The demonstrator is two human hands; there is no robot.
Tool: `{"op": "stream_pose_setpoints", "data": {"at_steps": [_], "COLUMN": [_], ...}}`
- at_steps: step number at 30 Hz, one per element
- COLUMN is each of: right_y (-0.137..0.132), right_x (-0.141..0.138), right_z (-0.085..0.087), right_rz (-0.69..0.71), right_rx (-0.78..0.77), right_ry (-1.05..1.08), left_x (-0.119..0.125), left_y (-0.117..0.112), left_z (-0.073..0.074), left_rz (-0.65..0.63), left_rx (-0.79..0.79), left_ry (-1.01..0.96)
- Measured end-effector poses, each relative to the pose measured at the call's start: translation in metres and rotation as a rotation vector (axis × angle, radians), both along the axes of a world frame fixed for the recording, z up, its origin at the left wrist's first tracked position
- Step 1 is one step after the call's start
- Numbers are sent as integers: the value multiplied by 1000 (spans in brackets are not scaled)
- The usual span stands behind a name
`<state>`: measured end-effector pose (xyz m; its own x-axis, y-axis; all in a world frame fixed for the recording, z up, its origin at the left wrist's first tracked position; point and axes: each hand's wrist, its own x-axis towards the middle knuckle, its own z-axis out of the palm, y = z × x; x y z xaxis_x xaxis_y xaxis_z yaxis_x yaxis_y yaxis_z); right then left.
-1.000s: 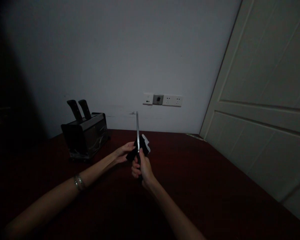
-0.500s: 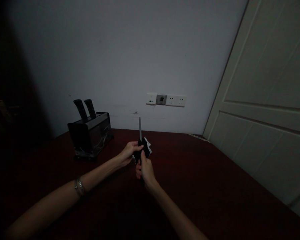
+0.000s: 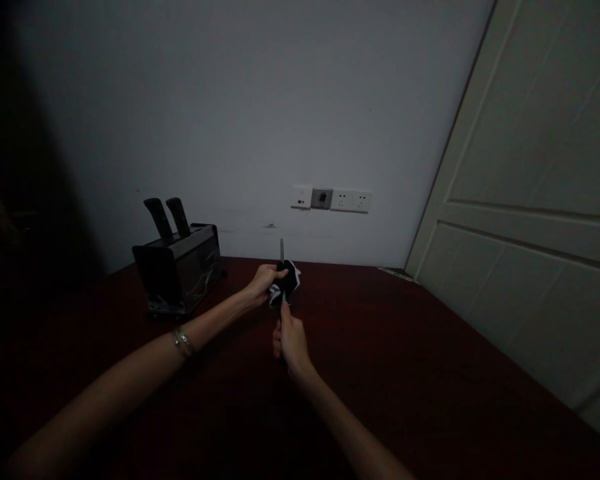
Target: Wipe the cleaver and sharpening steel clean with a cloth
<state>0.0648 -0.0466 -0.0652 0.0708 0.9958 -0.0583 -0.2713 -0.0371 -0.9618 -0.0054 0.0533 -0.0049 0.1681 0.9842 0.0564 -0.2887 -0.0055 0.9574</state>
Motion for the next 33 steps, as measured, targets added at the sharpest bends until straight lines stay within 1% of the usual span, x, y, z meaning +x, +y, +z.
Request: {"op": "stream_pose_setpoints", "data": {"at_steps": [4, 11, 17, 20, 23, 25, 27, 30, 33], "right_y": [-2, -5, -4, -7, -10, -10, -7, 4, 21], "right_x": [-3, -7, -10, -12, -12, -10, -7, -3, -1], "right_z": [0, -1, -1, -3, -4, -2, 2, 7, 12], "right_rz": [3, 52, 54, 67, 101, 130, 172, 241, 224], "right_rx": [-18, -24, -29, 8, 43, 99, 207, 383, 483], "right_ry": [17, 44, -20, -54, -77, -74, -62, -63, -91], "left_x": [-2, -8, -10, -14, -26, -36, -46, -55, -57], "left_y": [21, 52, 62, 67, 74, 76, 74, 64, 49], "left_z": [10, 34, 48, 60, 76, 82, 80, 66, 53], "left_rz": [70, 179, 262, 337, 412, 430, 413, 360, 310], "left_rx": [0, -39, -21, 30, 79, 94, 105, 139, 216], "left_ry": [18, 57, -18, -92, -169, -198, -194, -143, -70]}}
